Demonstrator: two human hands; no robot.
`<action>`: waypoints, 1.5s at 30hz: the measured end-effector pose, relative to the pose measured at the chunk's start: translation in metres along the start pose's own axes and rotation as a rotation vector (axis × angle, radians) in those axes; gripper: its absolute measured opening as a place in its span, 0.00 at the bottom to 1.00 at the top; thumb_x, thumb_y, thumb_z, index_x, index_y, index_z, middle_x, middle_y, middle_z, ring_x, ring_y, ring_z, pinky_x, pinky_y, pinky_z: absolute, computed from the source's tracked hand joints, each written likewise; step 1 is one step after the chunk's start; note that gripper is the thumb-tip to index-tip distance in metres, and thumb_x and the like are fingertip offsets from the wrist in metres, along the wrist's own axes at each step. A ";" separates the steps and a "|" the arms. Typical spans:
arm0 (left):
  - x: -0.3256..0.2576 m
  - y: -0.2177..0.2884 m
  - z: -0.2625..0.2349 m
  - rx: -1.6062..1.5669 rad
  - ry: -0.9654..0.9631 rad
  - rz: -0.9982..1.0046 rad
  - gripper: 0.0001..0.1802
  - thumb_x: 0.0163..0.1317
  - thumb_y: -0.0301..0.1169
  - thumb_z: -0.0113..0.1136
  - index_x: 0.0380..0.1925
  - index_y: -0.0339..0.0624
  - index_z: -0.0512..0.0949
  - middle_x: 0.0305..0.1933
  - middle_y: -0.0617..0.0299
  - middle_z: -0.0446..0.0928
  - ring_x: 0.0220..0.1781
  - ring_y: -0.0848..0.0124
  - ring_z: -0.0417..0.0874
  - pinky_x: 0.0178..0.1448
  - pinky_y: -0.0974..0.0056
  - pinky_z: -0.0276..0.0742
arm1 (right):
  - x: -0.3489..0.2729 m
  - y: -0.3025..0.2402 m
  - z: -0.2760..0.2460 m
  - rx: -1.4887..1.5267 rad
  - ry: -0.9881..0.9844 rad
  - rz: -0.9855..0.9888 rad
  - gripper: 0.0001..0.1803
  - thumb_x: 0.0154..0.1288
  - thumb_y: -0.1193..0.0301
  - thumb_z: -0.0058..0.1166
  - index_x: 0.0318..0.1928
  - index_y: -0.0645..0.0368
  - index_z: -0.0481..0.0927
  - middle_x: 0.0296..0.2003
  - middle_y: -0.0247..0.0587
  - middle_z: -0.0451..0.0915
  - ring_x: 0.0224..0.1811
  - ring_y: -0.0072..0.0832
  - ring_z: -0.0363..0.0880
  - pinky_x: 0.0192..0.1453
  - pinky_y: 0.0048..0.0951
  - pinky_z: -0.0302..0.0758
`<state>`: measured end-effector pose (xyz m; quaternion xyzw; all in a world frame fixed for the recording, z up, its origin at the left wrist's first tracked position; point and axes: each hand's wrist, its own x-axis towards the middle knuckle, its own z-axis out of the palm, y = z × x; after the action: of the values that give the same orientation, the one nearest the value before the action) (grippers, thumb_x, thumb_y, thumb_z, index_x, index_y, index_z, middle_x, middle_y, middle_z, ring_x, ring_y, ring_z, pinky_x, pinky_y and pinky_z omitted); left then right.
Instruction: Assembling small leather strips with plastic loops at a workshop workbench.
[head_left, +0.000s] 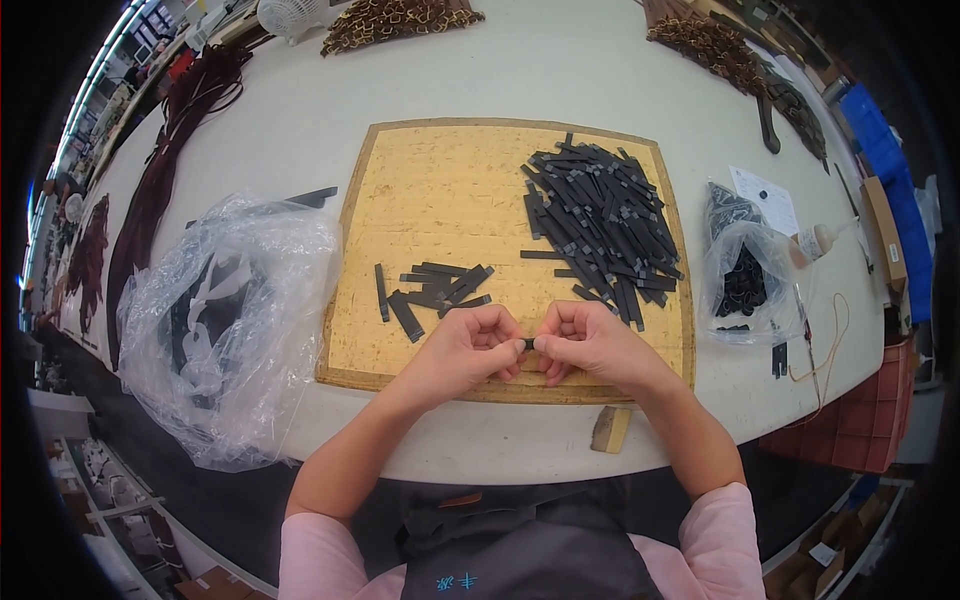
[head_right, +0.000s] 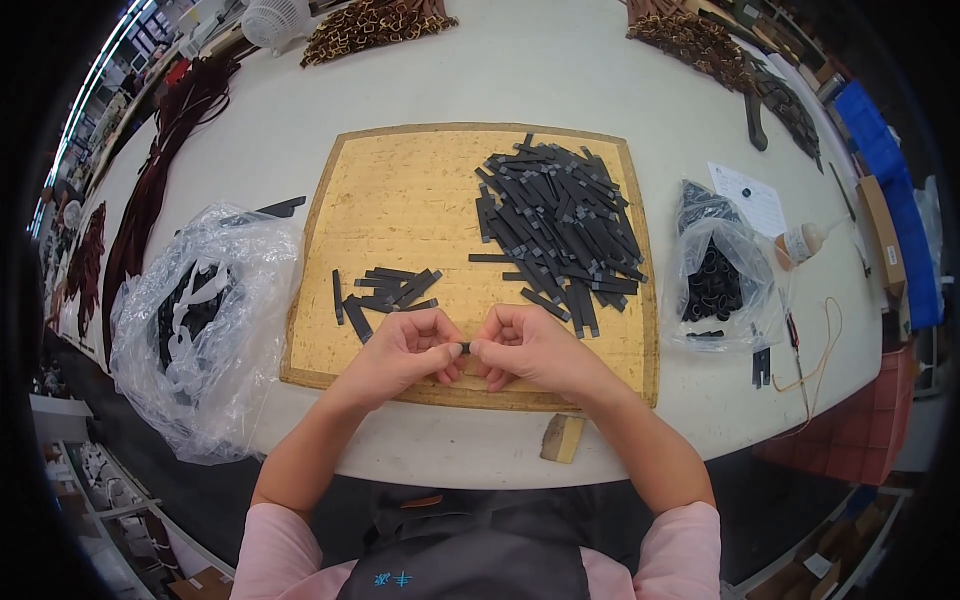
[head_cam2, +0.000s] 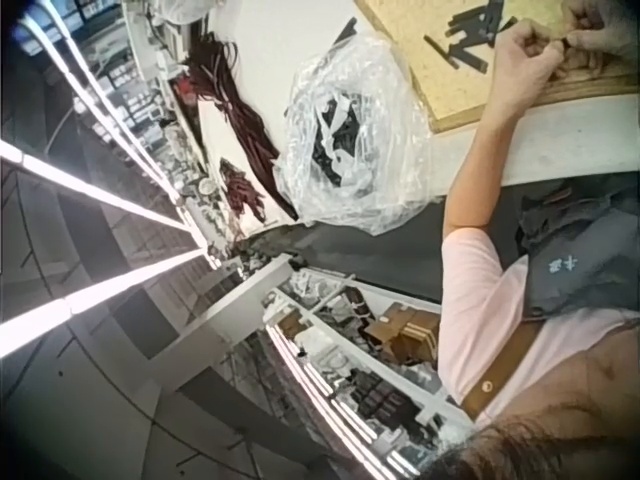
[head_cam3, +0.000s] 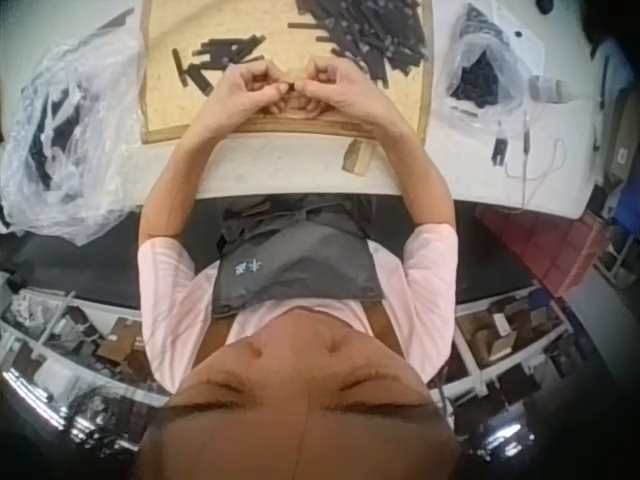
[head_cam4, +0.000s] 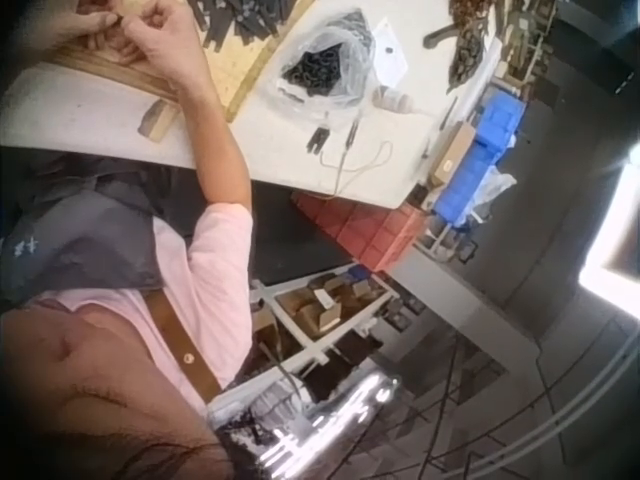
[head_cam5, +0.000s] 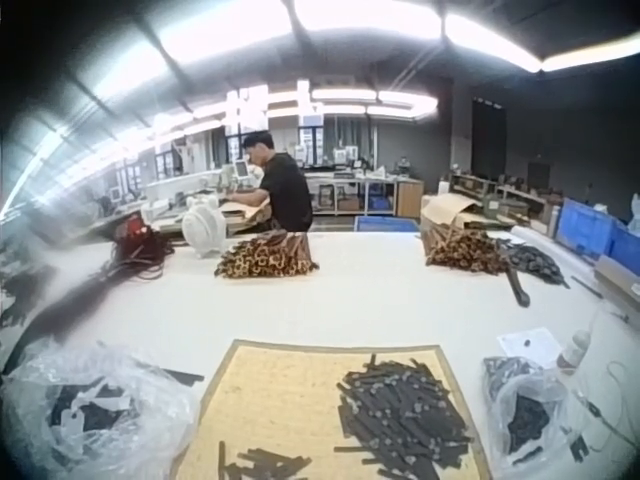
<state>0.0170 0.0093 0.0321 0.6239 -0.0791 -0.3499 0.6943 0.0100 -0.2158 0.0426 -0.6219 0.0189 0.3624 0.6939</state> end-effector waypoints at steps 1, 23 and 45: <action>0.000 0.000 0.000 -0.008 0.000 0.001 0.08 0.69 0.30 0.63 0.38 0.36 0.78 0.35 0.61 0.82 0.36 0.78 0.83 0.41 0.71 0.80 | 0.000 0.001 0.000 -0.001 0.000 0.001 0.09 0.70 0.70 0.60 0.37 0.62 0.76 0.31 0.39 0.82 0.29 0.21 0.82 0.37 0.23 0.83; -0.001 0.004 0.004 -0.047 0.023 0.003 0.06 0.68 0.28 0.61 0.37 0.35 0.77 0.31 0.63 0.80 0.34 0.79 0.80 0.40 0.71 0.79 | 0.002 0.002 -0.001 -0.007 -0.003 0.002 0.12 0.70 0.66 0.61 0.37 0.61 0.76 0.30 0.39 0.82 0.28 0.21 0.82 0.35 0.23 0.82; -0.001 0.002 0.005 -0.073 0.021 0.012 0.06 0.69 0.28 0.60 0.37 0.36 0.76 0.31 0.63 0.80 0.33 0.79 0.80 0.40 0.71 0.79 | 0.001 0.001 -0.001 0.008 -0.005 0.000 0.12 0.70 0.65 0.62 0.37 0.61 0.76 0.30 0.38 0.82 0.28 0.20 0.82 0.35 0.22 0.82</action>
<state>0.0147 0.0061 0.0354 0.6013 -0.0628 -0.3420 0.7194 0.0107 -0.2168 0.0410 -0.6183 0.0184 0.3641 0.6963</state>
